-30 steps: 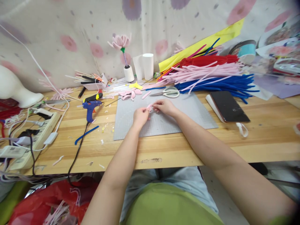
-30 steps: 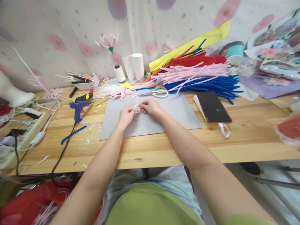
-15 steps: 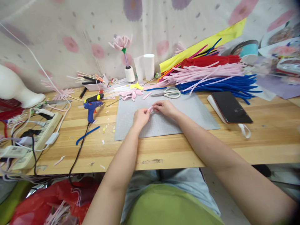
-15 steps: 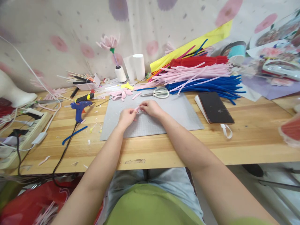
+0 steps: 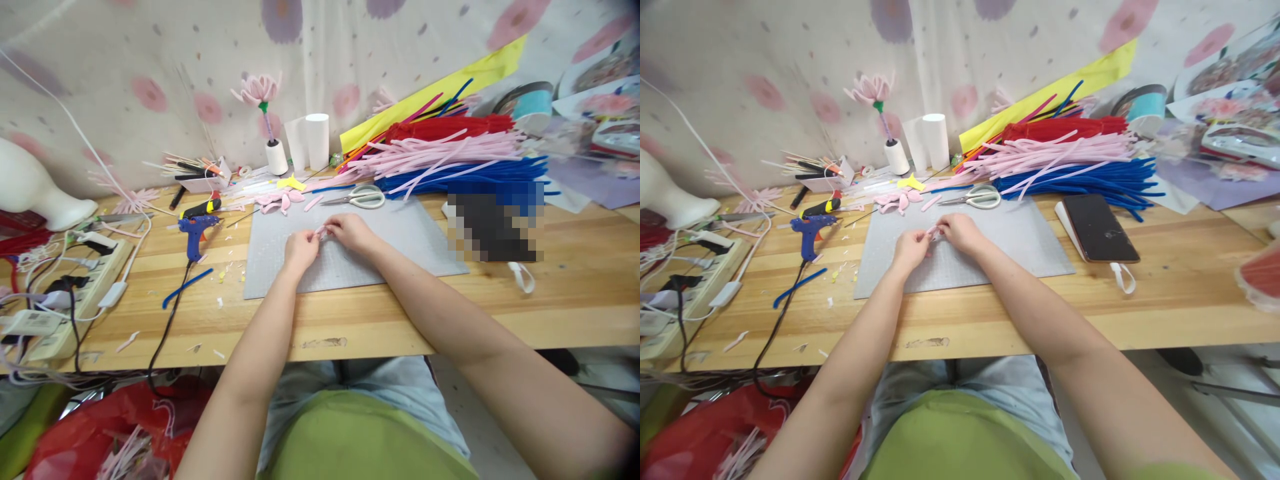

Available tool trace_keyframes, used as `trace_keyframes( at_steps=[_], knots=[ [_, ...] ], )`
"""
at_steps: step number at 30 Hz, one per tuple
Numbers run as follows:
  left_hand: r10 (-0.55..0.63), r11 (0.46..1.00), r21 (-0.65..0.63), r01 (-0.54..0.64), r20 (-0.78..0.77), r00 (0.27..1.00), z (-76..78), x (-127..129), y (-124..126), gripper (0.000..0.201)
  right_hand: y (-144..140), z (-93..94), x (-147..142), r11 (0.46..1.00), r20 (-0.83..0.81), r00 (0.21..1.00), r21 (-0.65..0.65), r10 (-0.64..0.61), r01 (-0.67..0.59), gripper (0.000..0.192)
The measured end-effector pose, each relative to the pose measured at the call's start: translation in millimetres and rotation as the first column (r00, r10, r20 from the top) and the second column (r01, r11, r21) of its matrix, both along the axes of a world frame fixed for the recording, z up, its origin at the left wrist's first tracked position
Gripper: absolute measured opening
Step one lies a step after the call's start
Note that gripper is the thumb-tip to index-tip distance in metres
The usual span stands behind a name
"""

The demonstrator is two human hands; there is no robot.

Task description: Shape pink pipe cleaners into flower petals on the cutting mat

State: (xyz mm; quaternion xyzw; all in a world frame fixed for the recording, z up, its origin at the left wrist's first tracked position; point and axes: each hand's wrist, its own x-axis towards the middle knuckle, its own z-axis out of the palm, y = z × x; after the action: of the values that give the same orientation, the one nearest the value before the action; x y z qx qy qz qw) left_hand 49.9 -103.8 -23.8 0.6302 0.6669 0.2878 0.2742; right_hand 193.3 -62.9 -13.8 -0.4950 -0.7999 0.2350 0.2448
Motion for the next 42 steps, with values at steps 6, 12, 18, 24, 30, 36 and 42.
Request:
trace_keyframes(
  at_steps=[6, 12, 18, 24, 30, 36, 42],
  knots=[
    [-0.009, 1.000, 0.003, 0.009, 0.004, 1.000, 3.1, 2.4, -1.6, 0.028, -8.0, -5.8, -10.2, 0.982, 0.158, 0.978, 0.151, -0.136, 0.112, 0.026],
    [0.012, 1.000, -0.006, -0.012, -0.001, 1.000, 0.2, 4.9, 0.2, 0.030, -10.1, -7.9, -17.0, 0.969, 0.186, 0.962, 0.180, -0.201, 0.168, 0.028],
    [0.133, 0.986, -0.155, -0.068, 0.459, 0.878, 2.7, 7.4, 1.7, 0.020, 4.1, -11.2, -4.8, 0.982, -0.348, 0.933, -0.186, -0.095, 0.030, 0.024],
    [0.162, 0.945, -0.278, 0.171, 0.855, 0.493, 19.3, 6.7, -3.2, 0.013, 6.7, -12.8, 9.4, 0.817, -0.775, 0.627, -0.412, -0.082, -0.402, 0.036],
    [0.193, 0.914, -0.306, 0.265, 0.905, 0.378, 19.1, 6.0, -4.1, 0.014, 2.9, -10.1, 7.5, 0.772, -0.823, 0.557, -0.424, -0.110, -0.474, 0.032],
    [0.186, 0.932, -0.298, 0.206, 0.881, 0.436, 17.7, 9.0, -4.3, 0.013, 4.6, -14.0, 4.4, 0.814, -0.800, 0.584, -0.429, -0.140, -0.392, 0.031],
    [0.156, 0.968, -0.236, 0.081, 0.825, 0.543, 15.7, 15.3, -4.6, 0.018, 2.5, -16.2, -4.8, 0.870, -0.783, 0.593, -0.412, -0.186, -0.271, 0.031]
  ],
)
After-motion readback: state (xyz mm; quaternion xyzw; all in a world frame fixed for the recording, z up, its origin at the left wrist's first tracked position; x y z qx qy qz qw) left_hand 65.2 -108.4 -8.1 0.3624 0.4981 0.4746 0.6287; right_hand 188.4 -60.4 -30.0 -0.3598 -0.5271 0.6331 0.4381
